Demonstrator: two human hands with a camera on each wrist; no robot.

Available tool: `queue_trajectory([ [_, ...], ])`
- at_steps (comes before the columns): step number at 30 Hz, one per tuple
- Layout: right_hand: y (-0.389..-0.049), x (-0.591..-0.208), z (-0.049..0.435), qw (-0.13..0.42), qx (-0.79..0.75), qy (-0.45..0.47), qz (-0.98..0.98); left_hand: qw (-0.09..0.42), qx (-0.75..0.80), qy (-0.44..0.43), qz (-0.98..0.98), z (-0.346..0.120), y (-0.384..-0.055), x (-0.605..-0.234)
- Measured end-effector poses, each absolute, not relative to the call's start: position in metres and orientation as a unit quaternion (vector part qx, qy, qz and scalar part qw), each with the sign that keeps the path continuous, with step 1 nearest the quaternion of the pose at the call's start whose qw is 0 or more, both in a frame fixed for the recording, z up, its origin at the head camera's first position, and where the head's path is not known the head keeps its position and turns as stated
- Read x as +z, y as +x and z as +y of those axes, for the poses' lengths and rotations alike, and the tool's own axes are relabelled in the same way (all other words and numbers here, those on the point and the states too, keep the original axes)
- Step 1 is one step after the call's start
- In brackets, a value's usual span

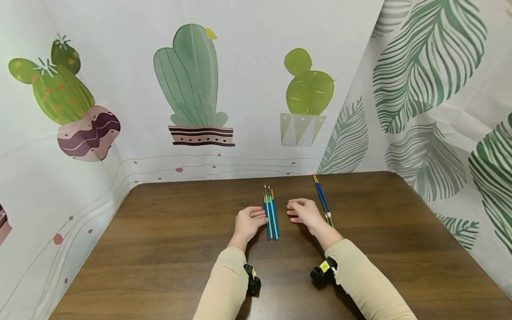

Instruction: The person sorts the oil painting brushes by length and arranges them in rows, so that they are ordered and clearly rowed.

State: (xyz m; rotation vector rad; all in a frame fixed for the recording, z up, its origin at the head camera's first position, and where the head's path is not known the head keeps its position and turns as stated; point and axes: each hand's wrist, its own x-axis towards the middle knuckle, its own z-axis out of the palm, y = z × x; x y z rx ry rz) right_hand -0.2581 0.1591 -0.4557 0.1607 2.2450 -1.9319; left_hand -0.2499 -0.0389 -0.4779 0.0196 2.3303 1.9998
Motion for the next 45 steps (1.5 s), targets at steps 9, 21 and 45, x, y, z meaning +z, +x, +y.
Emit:
queue_trajectory([
  [9,-0.261,-0.459,0.143,0.097,-0.681,0.060,0.723,0.038,0.651,-0.002,0.758,-0.038,-0.252,-0.483],
  [21,-0.267,-0.463,0.122,0.091,-0.714,0.099,0.687,0.034,0.653,0.006,0.757,-0.039,-0.251,-0.485],
  [45,-0.283,-0.461,0.104,0.022,-0.582,0.084,0.808,0.028,0.657,0.018,0.753,-0.039,-0.251,-0.479],
])
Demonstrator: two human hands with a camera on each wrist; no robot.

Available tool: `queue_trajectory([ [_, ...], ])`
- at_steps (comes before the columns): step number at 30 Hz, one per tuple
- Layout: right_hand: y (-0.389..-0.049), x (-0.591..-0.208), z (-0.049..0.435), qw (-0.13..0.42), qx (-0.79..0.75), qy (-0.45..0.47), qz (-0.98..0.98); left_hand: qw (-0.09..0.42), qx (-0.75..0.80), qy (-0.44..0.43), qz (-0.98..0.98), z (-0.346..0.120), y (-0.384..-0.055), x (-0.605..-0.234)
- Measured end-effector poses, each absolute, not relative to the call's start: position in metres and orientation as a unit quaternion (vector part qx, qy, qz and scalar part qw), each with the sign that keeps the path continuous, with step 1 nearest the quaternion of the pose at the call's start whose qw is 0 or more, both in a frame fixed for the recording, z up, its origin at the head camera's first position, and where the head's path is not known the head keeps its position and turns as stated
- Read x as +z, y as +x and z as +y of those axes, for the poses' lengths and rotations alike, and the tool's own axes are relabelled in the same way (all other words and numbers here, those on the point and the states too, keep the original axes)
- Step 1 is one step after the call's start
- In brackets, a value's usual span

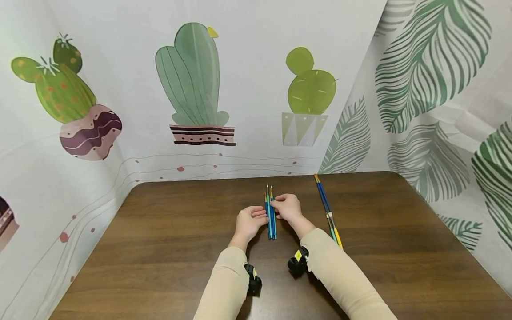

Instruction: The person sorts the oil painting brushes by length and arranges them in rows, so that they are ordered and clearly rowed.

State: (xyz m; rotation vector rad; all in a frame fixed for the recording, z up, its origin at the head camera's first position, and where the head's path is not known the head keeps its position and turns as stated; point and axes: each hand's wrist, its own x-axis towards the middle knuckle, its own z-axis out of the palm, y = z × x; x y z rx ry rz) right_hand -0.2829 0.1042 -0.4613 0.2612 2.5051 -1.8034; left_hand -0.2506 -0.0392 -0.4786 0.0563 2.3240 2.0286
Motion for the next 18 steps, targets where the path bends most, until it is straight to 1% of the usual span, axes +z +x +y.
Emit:
queue_trajectory([
  [1,-0.2837,-0.4617,0.1032,0.015,-0.568,0.082,0.819,0.026,0.657,0.017,0.753,-0.0390,-0.2539,-0.4839],
  [10,-0.2881,-0.4606,0.0962,-0.012,-0.476,0.087,0.875,0.025,0.655,0.018,0.755,-0.0387,-0.2533,-0.4842],
  [18,-0.2907,-0.4627,0.0956,-0.028,-0.445,0.099,0.890,0.024,0.655,0.018,0.755,-0.0393,-0.2551,-0.4868],
])
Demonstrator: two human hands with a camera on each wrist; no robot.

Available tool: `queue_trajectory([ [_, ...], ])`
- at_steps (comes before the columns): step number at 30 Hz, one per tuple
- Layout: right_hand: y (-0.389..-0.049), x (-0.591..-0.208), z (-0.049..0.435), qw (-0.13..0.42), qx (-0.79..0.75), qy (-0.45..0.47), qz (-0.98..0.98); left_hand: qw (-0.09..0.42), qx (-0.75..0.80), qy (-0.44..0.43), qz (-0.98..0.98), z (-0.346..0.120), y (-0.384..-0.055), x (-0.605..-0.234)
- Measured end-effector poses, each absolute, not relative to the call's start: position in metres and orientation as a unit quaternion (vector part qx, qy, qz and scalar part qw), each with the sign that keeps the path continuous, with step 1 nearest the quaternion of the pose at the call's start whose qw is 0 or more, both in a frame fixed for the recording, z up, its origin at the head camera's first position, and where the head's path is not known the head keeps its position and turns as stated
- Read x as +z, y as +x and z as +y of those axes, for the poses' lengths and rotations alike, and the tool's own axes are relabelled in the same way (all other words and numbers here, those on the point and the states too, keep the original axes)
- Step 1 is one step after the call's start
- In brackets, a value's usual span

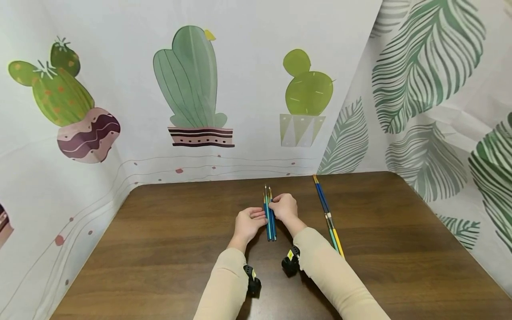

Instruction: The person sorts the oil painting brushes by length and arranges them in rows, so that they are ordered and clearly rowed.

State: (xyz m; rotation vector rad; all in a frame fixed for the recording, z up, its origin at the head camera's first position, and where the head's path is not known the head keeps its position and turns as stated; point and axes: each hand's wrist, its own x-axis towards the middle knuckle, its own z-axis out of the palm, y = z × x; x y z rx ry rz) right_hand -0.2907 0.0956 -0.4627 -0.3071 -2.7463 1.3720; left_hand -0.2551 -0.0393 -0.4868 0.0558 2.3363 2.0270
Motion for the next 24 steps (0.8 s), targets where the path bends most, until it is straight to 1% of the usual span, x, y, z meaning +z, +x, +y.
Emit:
queue_trajectory([
  [11,-0.290,-0.459,0.097,0.001,0.487,-0.111,-0.866,0.021,0.655,0.015,0.755,-0.038,-0.254,-0.485],
  [24,-0.288,-0.457,0.116,-0.003,0.571,-0.120,-0.812,0.021,0.650,0.017,0.760,-0.040,-0.254,-0.486],
])
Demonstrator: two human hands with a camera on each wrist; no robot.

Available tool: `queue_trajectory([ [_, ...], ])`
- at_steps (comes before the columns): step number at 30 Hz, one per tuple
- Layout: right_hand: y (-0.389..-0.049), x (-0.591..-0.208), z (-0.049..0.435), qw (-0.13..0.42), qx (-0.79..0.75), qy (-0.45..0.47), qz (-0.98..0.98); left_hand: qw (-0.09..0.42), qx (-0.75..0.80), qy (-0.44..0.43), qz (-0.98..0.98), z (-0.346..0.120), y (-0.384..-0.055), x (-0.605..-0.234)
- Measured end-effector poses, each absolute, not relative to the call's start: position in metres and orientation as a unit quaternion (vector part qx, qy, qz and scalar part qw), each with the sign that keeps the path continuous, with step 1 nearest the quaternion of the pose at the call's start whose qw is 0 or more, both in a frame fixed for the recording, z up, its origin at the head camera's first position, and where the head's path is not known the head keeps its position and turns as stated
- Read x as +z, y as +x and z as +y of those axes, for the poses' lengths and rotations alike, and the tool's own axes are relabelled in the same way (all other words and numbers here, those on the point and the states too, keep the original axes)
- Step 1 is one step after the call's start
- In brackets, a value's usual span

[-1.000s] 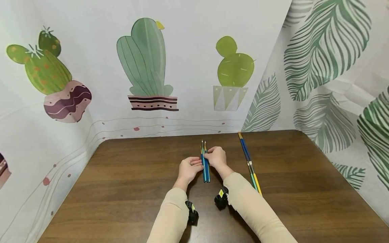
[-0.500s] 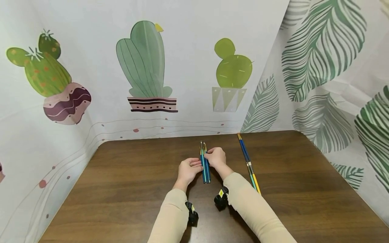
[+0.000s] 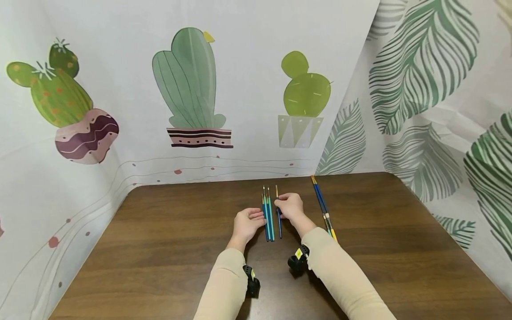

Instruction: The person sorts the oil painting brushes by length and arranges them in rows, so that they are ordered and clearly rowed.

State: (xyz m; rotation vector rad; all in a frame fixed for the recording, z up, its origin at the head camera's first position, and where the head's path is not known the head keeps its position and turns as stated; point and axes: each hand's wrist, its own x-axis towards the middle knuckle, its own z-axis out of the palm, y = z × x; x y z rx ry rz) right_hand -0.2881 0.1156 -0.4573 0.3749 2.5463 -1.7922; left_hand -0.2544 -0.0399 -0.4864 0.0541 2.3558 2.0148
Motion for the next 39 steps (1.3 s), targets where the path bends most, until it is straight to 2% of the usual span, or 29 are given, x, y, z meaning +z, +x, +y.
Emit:
queue_trajectory([
  [15,-0.282,-0.450,0.141,0.018,-0.599,0.076,0.797,0.020,0.650,0.011,0.760,-0.043,-0.250,-0.484],
  [22,-0.280,-0.440,0.158,0.021,-0.597,0.065,0.799,0.028,0.649,0.021,0.760,-0.042,-0.234,-0.456],
  [28,-0.282,-0.435,0.176,0.015,-0.600,0.063,0.798,0.023,0.648,0.012,0.761,-0.043,-0.249,-0.482],
  [39,-0.287,-0.429,0.206,0.000,-0.598,0.083,0.797,0.028,0.644,0.011,0.765,-0.040,-0.251,-0.483],
])
